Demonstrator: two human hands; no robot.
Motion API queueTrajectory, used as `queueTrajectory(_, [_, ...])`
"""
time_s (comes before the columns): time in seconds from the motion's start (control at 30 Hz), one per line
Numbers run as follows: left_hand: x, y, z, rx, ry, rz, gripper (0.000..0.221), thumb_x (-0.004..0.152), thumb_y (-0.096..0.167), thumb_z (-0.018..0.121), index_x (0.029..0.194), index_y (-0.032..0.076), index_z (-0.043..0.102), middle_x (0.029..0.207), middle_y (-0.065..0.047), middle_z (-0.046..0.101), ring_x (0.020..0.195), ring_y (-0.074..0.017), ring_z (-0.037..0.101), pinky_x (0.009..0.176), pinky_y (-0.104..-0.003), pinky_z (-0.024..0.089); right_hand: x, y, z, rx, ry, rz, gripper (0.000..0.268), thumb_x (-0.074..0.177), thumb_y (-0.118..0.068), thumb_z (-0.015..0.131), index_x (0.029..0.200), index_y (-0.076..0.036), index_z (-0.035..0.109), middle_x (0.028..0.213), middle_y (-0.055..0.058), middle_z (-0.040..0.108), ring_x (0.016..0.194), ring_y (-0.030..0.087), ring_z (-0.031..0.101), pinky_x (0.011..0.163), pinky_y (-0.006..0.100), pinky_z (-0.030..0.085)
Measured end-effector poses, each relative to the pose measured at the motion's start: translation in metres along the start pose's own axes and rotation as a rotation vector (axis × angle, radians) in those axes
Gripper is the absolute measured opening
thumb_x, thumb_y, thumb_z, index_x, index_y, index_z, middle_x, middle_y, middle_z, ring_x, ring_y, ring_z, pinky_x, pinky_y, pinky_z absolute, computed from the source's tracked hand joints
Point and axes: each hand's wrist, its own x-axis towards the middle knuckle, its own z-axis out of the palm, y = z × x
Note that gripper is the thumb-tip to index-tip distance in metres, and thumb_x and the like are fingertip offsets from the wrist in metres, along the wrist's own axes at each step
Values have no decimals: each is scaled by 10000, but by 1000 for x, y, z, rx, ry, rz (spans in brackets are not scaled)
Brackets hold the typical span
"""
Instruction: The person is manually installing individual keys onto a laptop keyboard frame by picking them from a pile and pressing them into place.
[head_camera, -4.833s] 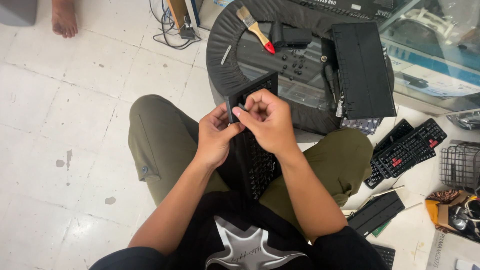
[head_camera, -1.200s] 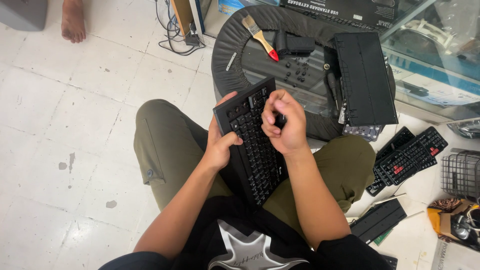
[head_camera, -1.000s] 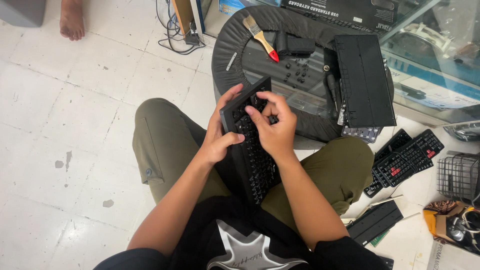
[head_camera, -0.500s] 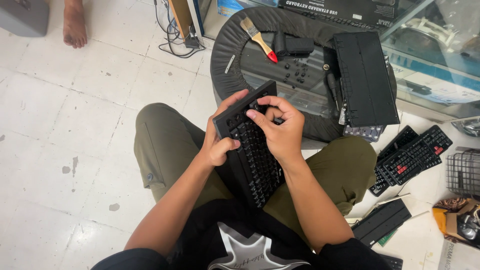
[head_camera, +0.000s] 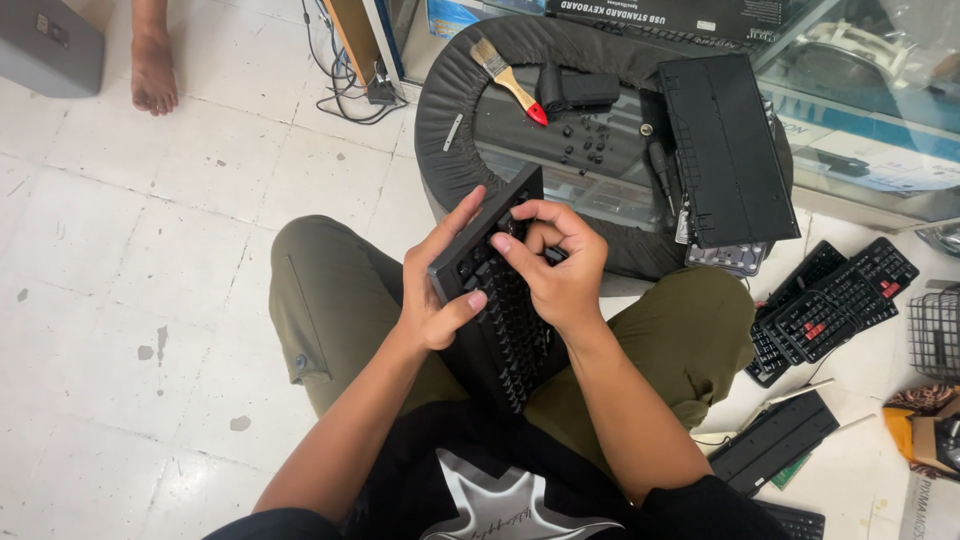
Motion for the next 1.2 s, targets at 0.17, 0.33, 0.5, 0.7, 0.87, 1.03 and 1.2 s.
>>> queueTrajectory(0.17, [-2, 1, 7, 68, 9, 46, 917, 752, 393, 716, 1528, -18, 450, 1244, -166, 680, 1152, -238, 642, 968, -420, 545, -1, -8, -6, 25, -41, 90, 229, 886, -45, 809, 1052, 21, 666, 484, -20, 443, 450, 30, 369, 460, 184, 319])
queueTrajectory(0.33, [0, -1, 13, 64, 15, 63, 921, 765, 413, 715, 1544, 8, 436, 1254, -155, 665, 1146, -221, 630, 955, -419, 551, 6, -18, -13, 145, -96, 206, 235, 871, -33, 807, 1032, 16, 643, 486, -13, 443, 410, 42, 384, 426, 190, 338])
queueTrajectory(0.5, [-4, -4, 19, -20, 35, 43, 948, 734, 359, 722, 1540, -31, 412, 1243, -170, 647, 1077, -241, 676, 908, -430, 571, 4, -12, -14, 130, -112, 161, 187, 929, -48, 746, 1054, 20, 625, 490, -8, 448, 422, 48, 406, 433, 191, 349])
queueTrajectory(0.7, [-8, -7, 19, -38, 52, 32, 956, 754, 366, 727, 1554, -28, 385, 1257, -165, 634, 1063, -231, 673, 896, -427, 570, 4, -7, -15, 53, -121, 75, 179, 935, -48, 744, 1049, 27, 628, 469, -1, 451, 432, 58, 411, 456, 195, 348])
queueTrajectory(0.87, [-8, -5, 19, -59, 53, 43, 982, 724, 299, 716, 1559, -61, 343, 1246, -184, 651, 1109, -260, 666, 940, -448, 560, 5, -9, -14, 33, -116, 72, 161, 911, -11, 737, 1025, 11, 625, 482, -13, 434, 453, 48, 386, 464, 187, 344])
queueTrajectory(1.03, [-7, -2, 21, -6, 50, 55, 990, 713, 253, 688, 1562, -83, 305, 1214, -210, 681, 1114, -294, 662, 939, -463, 559, 7, -6, -16, -14, -93, 58, 173, 876, 17, 738, 995, 4, 613, 481, -9, 441, 448, 53, 387, 459, 195, 347])
queueTrajectory(1.2, [-7, -5, 28, 5, 74, 36, 980, 724, 301, 693, 1565, -55, 337, 1240, -202, 677, 1153, -283, 642, 979, -456, 534, 10, -8, -12, -51, -63, 46, 168, 820, 35, 720, 908, -22, 589, 491, -19, 428, 458, 35, 380, 471, 183, 347])
